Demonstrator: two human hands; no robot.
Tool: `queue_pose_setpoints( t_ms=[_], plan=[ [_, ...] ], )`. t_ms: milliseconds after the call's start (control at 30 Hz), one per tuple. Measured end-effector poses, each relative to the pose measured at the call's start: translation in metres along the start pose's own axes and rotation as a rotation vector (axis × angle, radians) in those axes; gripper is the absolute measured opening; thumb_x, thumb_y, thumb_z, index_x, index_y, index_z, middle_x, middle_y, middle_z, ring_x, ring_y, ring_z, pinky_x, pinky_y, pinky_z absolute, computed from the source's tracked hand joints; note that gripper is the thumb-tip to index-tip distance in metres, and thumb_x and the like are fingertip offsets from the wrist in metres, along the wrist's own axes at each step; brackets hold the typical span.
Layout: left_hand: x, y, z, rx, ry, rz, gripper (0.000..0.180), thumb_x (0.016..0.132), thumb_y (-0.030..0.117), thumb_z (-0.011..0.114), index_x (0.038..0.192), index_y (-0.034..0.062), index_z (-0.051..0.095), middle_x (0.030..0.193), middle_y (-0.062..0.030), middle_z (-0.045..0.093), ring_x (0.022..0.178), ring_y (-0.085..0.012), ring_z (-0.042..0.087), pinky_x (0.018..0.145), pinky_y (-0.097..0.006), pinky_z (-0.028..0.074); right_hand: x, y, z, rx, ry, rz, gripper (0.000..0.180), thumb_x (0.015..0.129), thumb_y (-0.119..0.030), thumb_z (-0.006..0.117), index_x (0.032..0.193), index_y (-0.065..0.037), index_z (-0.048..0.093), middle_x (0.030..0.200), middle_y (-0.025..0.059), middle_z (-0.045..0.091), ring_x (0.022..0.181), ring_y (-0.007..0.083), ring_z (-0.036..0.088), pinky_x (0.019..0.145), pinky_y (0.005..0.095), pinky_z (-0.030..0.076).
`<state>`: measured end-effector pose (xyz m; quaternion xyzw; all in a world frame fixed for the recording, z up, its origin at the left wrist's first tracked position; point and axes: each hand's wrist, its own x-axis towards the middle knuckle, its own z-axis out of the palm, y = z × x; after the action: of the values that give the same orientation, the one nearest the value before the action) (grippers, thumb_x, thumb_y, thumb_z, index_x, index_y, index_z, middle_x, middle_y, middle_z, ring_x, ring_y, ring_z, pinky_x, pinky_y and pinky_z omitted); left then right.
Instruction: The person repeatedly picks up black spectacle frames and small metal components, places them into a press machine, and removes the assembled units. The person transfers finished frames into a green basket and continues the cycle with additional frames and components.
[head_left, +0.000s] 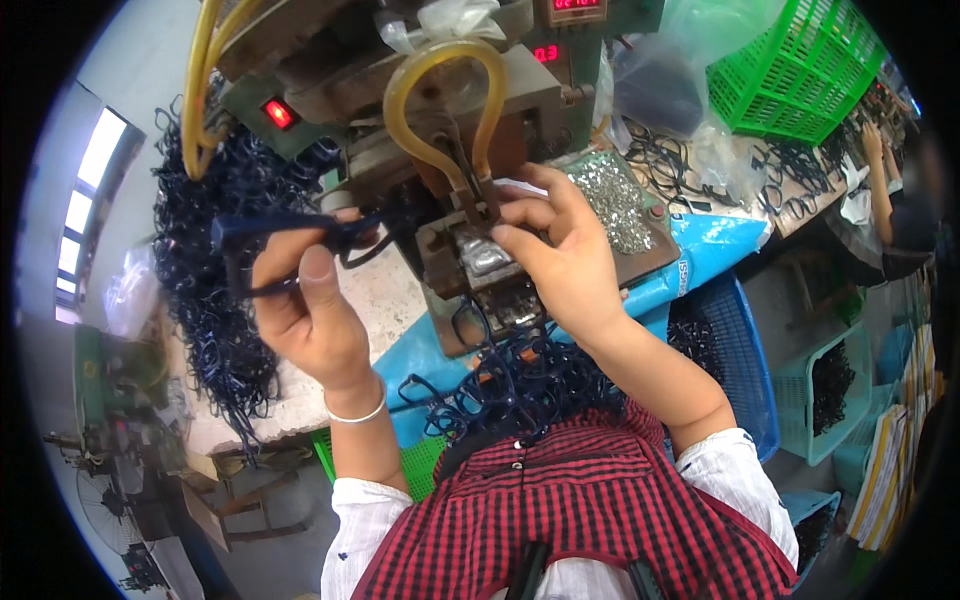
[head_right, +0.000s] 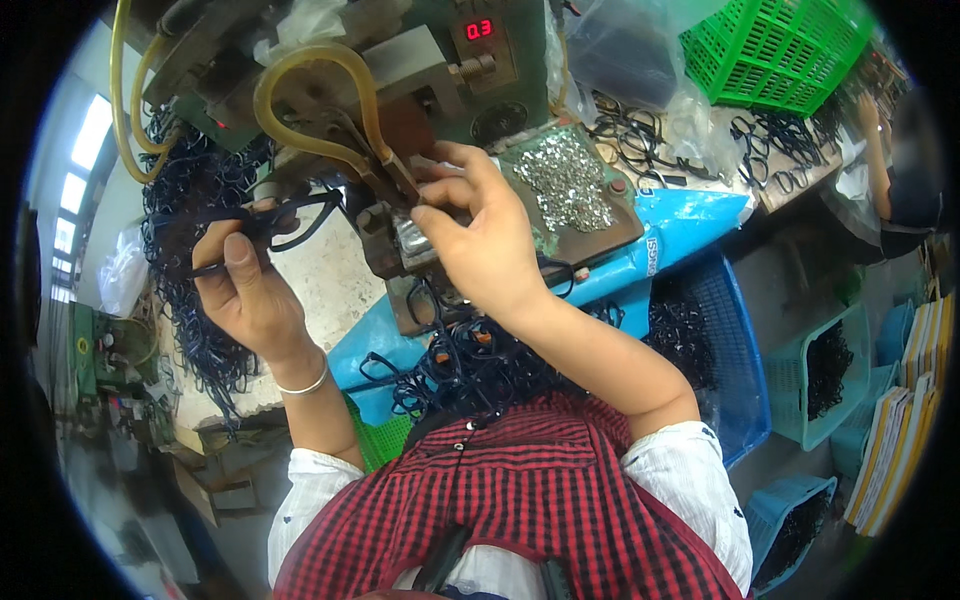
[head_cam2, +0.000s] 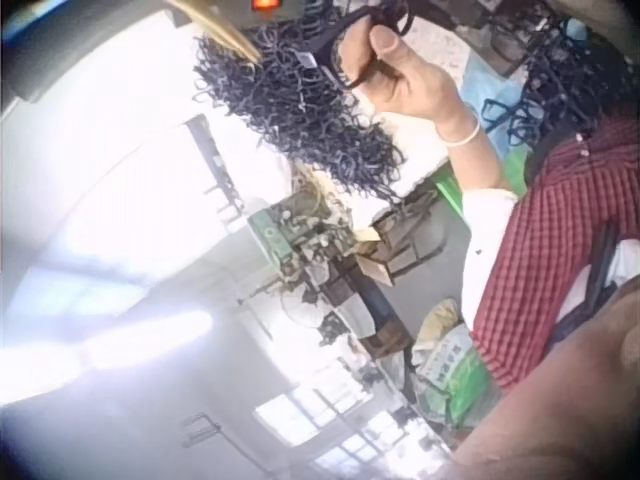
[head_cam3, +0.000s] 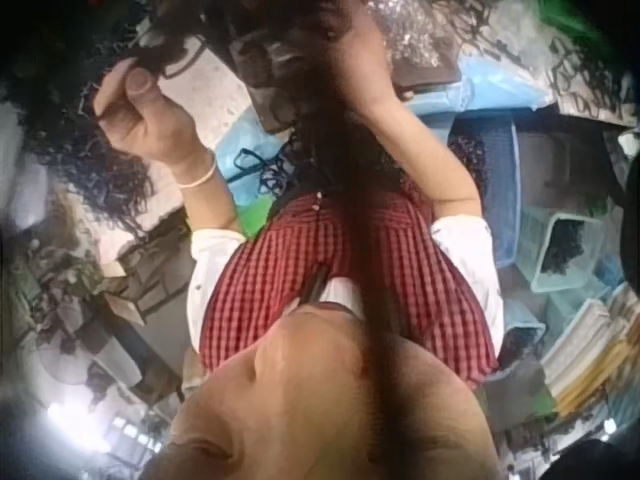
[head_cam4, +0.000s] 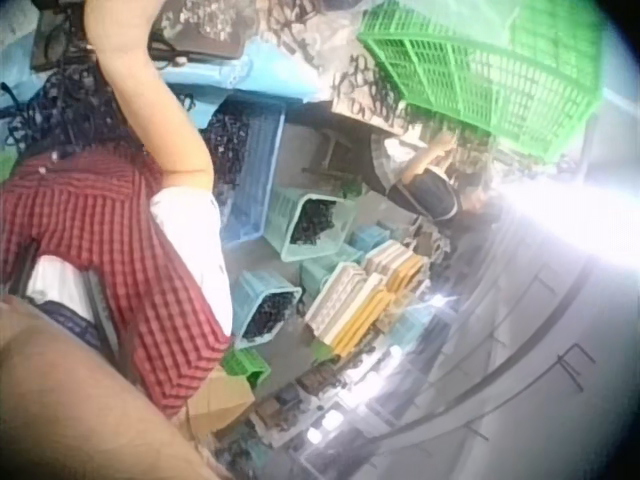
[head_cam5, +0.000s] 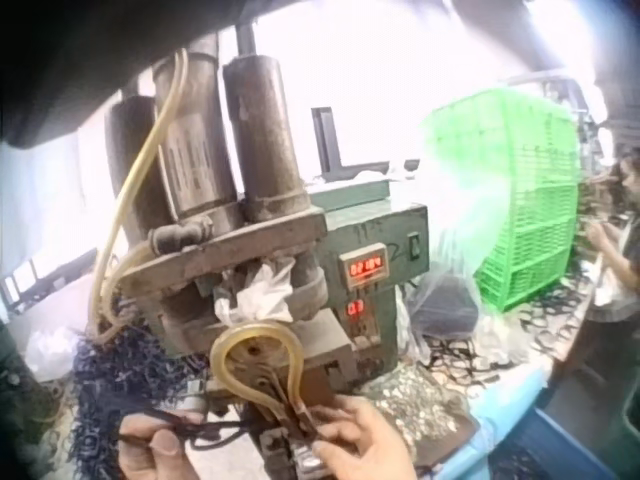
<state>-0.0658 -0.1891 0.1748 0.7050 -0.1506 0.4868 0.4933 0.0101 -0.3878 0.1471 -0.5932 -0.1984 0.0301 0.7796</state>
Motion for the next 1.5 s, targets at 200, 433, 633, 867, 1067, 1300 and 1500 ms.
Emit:
queue_pose_setpoints(
  t_ms=[200,433,633,867,1067,1300,1500],
  plan=[
    [-0.029,0.026,0.016,0.164,-0.424,0.115,0.015,0.088,0.013,0.073,0.102,0.0063,0.074,0.109,-0.0117,0.075,0.095,-0.0242,0.07,0.09,-0.044,0.054,0.008,0.023,-0.072,-0.844,-0.018,-0.336,0.033,0.082,-0.009,0.067,0.114,-0.003,0.071,0.131,0.0218,0.063,0.126,0.0389,0.058,0.109,0.0465,0.045],
    [-0.048,0.004,0.016,0.265,-0.616,0.297,0.034,0.074,0.02,0.078,0.108,0.0139,0.077,0.119,-0.0017,0.073,0.081,-0.022,0.062,0.091,-0.045,0.052,0.015,0.094,-0.132,-1.249,0.067,-0.305,0.024,0.08,-0.009,0.076,0.103,-0.005,0.074,0.135,0.0225,0.06,0.134,0.0408,0.05,0.112,0.0482,0.041],
    [-0.062,-0.008,0.03,0.122,-0.579,0.24,0.034,0.08,0.012,0.07,0.114,0.0151,0.075,0.126,-0.0038,0.069,0.094,-0.0235,0.058,0.104,-0.045,0.043,0.015,0.127,-0.199,-1.243,0.064,-0.322,0.025,0.091,-0.009,0.069,0.112,0.003,0.07,0.133,0.0238,0.063,0.126,0.039,0.057,0.108,0.0444,0.044],
    [-0.06,0.107,0.04,-1.228,-0.313,-0.099,0.028,0.09,0.009,0.064,0.117,0.0021,0.069,0.11,-0.0101,0.07,0.099,-0.0276,0.065,0.087,-0.04,0.05,0.029,0.109,-0.21,-0.847,0.044,-0.181,0.031,0.099,-0.02,0.068,0.12,0.003,0.07,0.117,0.0087,0.073,0.105,0.017,0.066,0.097,0.0285,0.048],
    [-0.072,0.128,0.045,-1.487,-0.525,-0.249,0.033,0.09,0.008,0.065,0.122,0.0015,0.067,0.11,-0.0079,0.069,0.1,-0.0213,0.067,0.085,-0.034,0.053,0.033,0.097,-0.173,-0.806,0.06,-0.108,0.031,0.102,-0.02,0.061,0.126,-0.001,0.069,0.122,0.0073,0.071,0.111,0.016,0.063,0.099,0.029,0.045],
    [-0.081,0.117,0.009,-1.458,-0.512,-0.217,0.033,0.092,0.01,0.067,0.123,0.0008,0.066,0.113,-0.0089,0.068,0.102,-0.0189,0.067,0.087,-0.032,0.054,0.015,0.086,-0.156,-0.961,0.051,-0.146,0.036,0.101,-0.013,0.06,0.131,0.006,0.064,0.126,0.0122,0.07,0.113,0.0214,0.064,0.103,0.0316,0.045],
    [-0.093,0.063,-0.043,-1.064,-0.392,-0.424,0.034,0.093,0.011,0.07,0.125,0.0002,0.066,0.114,-0.0098,0.067,0.104,-0.0168,0.066,0.089,-0.031,0.054,0.003,0.08,-0.154,-0.865,0.079,-0.148,0.027,0.092,-0.009,0.072,0.116,0.001,0.073,0.114,0.0087,0.073,0.103,0.0181,0.066,0.095,0.03,0.05]
  ],
)
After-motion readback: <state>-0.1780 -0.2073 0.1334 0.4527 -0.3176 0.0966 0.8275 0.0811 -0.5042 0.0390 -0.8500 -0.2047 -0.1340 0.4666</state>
